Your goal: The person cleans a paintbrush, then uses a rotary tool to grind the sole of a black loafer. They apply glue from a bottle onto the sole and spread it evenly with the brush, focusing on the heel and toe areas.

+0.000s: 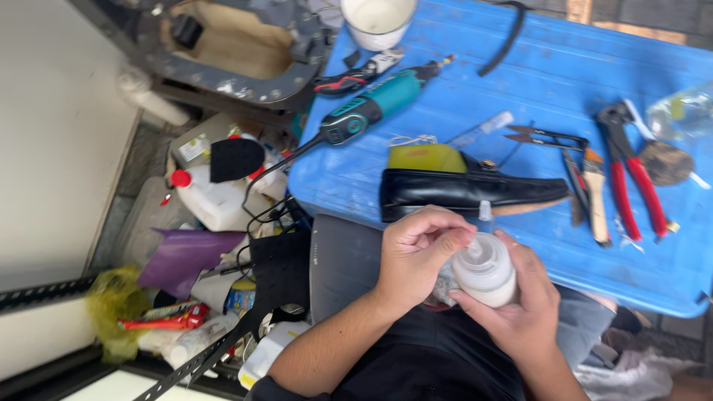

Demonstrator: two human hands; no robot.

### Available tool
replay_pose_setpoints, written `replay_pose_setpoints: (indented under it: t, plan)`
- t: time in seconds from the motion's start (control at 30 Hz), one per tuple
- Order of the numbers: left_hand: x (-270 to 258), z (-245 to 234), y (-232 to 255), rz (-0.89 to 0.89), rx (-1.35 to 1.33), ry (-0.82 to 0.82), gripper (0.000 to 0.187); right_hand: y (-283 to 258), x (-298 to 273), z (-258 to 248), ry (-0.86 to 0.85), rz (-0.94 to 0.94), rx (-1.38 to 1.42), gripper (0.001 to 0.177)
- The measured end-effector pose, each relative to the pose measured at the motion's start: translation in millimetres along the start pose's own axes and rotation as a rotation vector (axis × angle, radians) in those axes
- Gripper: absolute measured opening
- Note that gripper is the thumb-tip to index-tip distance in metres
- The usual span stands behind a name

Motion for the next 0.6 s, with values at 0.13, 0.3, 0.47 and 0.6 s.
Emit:
replay_pose_setpoints:
  t: [0.13,0.3,0.47,0.6]
  plan:
    - [-7.2,5.9,-39.8,-0.061,-0.121,0.062,0.010,13.8,-16.5,-8.5,0.045,0.050,0.031,0.090]
    - [-4.1,16.4,-49.5,-0.071,-0.163,0.043,0.012,40.3,-32.7,-19.4,0.102,0.103,0.118,0.093]
    - [9.7,14.9,-20.4,-0.047,-0.111,0.078,0.013,67.8,-51.6,-35.9,0.141,0.256,0.185,0.095]
    - [2.5,58.3,-16.6,-0.083,0.423,-0.266,0.025,70.0,-58.1,-46.8,0.182,0.224,0.178,0.094]
Point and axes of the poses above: each hand's wrist, its own x-axis towards the middle knuckle, its own z-axis out of the palm, y = z × x, the point moved 7 cm from there along x, towards the middle knuckle, and after that the axes turned 5 degrees about y, right-handed, at the moved point
